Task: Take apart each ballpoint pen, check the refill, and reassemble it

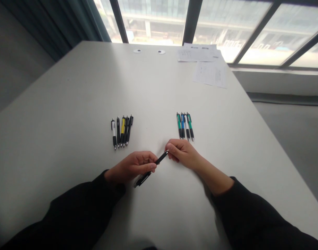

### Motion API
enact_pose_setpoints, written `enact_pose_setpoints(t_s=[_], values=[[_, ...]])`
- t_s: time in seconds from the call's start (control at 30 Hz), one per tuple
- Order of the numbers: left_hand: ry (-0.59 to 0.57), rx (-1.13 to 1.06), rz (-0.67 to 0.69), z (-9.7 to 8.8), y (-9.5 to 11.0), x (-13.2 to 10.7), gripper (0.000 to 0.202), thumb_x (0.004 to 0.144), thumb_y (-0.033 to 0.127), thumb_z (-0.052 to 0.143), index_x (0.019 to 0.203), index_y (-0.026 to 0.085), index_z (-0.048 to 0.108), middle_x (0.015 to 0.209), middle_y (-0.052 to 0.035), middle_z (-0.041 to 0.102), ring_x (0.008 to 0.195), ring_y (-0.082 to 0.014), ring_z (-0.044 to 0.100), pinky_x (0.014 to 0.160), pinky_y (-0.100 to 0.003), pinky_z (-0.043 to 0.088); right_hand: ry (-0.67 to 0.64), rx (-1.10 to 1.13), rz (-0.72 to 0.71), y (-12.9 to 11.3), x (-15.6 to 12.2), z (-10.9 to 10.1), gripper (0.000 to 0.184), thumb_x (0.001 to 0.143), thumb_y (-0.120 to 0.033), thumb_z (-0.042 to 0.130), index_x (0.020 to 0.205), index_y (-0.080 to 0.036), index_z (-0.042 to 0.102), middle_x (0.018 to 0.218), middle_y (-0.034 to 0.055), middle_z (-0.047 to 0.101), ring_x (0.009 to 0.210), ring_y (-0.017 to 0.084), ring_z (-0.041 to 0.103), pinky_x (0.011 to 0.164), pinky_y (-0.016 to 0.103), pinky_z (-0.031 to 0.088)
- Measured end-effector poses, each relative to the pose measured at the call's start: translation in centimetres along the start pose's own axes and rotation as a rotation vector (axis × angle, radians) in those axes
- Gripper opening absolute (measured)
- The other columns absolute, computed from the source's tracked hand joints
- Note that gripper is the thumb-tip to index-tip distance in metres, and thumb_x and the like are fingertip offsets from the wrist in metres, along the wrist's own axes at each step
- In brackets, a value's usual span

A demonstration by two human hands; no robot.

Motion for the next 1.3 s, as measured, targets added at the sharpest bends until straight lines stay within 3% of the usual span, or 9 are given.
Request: enact_pose_setpoints(t_s=[0.1,0.3,0.53,0.67,0.9,1.0,1.13,1.23,1.3], values=[[0.004,0.001,0.001,-0.1,0.0,0.0,0.029,0.086,0.039,0.071,0.089,0.012,0.065,0.071,-0.0007,0.061,0.059,-0.0077,0.046,0.054,-0.021,0.034,-0.031,0.081,0.021,0.0,-0.1,0.1,0.036,0.09,-0.051,0.066,0.094,-0.015,0.064,0.065,-0.001,0.059,0.052,0.01,0.048,0.047,0.022,0.038],[0.004,-0.07,-0.027,0.1,-0.1,0.0,0.033,0.076,0.038,0.08,0.088,0.011,0.066,0.069,0.0,0.061,0.061,-0.0089,0.05,0.056,-0.021,0.038,-0.003,-0.197,-0.034,-1.0,0.2,0.2,0.048,0.095,-0.045,0.06,0.057,-0.017,0.052,0.052,-0.0032,0.049,0.048,0.008,0.04,0.047,0.022,0.03],[0.013,-0.102,-0.031,-0.1,-0.4,0.0,0.03,0.077,0.034,0.082,0.087,0.01,0.068,0.07,-0.0014,0.065,0.061,-0.0084,0.054,0.055,-0.02,0.04,0.014,-0.246,-0.005,-1.0,0.4,0.3,0.058,0.092,-0.052,0.061,0.049,-0.019,0.043,0.046,-0.0044,0.043,0.044,0.007,0.035,0.044,0.023,0.026],[0.149,-0.283,0.033,-1.6,-0.2,0.2,0.033,0.086,0.041,0.073,0.096,0.009,0.071,0.079,-0.0084,0.072,0.057,-0.01,0.058,0.053,-0.022,0.043,0.142,-0.059,0.093,0.6,0.4,-0.6,0.061,0.094,-0.06,0.056,0.049,-0.019,0.046,0.041,-0.0046,0.04,0.039,0.007,0.032,0.04,0.024,0.022],[0.312,-0.573,0.339,-3.2,1.0,-0.1,0.03,0.074,0.017,0.085,0.102,0.018,0.074,0.108,-0.0073,0.073,0.083,-0.0118,0.066,0.074,-0.023,0.052,0.423,0.242,0.197,2.0,0.2,-0.8,0.064,0.091,-0.065,0.058,0.046,-0.02,0.046,0.034,-0.0037,0.039,0.034,0.008,0.03,0.038,0.026,0.02],[0.367,-0.611,0.452,-3.6,1.4,-0.3,0.019,0.076,0.024,0.085,0.087,0.018,0.071,0.1,-0.0029,0.073,0.077,-0.0088,0.065,0.075,-0.022,0.053,0.248,0.234,0.229,1.3,-0.1,1.6,0.069,0.093,-0.065,0.055,0.042,-0.018,0.048,0.034,-0.0025,0.041,0.034,0.006,0.032,0.038,0.024,0.024],[0.418,-0.624,0.44,-4.2,1.2,-0.3,0.035,0.077,0.028,0.085,0.103,0.02,0.064,0.081,0.0019,0.071,0.061,-0.0042,0.059,0.06,-0.014,0.048,-0.201,0.442,0.324,0.9,-1.0,6.6,0.061,0.09,-0.066,0.059,0.058,-0.014,0.063,0.044,0.0007,0.057,0.034,0.008,0.044,0.036,0.022,0.031],[0.413,-0.503,0.401,-4.0,1.1,-0.2,0.052,0.079,0.035,0.083,0.119,0.021,0.054,0.081,0.0015,0.073,0.055,-0.0053,0.057,0.053,-0.015,0.044,-0.232,0.685,0.268,0.6,-1.0,7.7,0.04,0.082,-0.051,0.077,0.088,-0.013,0.071,0.069,0.0029,0.071,0.055,0.01,0.061,0.053,0.023,0.049],[0.397,-0.396,0.393,-3.7,1.1,-0.2,0.06,0.083,0.042,0.079,0.129,0.021,0.047,0.082,-0.0006,0.075,0.054,-0.0077,0.058,0.052,-0.019,0.045,-0.218,0.772,0.257,0.9,-0.8,7.7,0.033,0.08,-0.041,0.083,0.093,-0.013,0.071,0.074,0.0026,0.072,0.062,0.01,0.063,0.062,0.023,0.051]])
Point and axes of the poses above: each hand's wrist, its own x-axis towards the middle knuckle, its own z-axis out of the palm, y = z × x, the point moved 6 cm from there along x, towards the middle knuckle
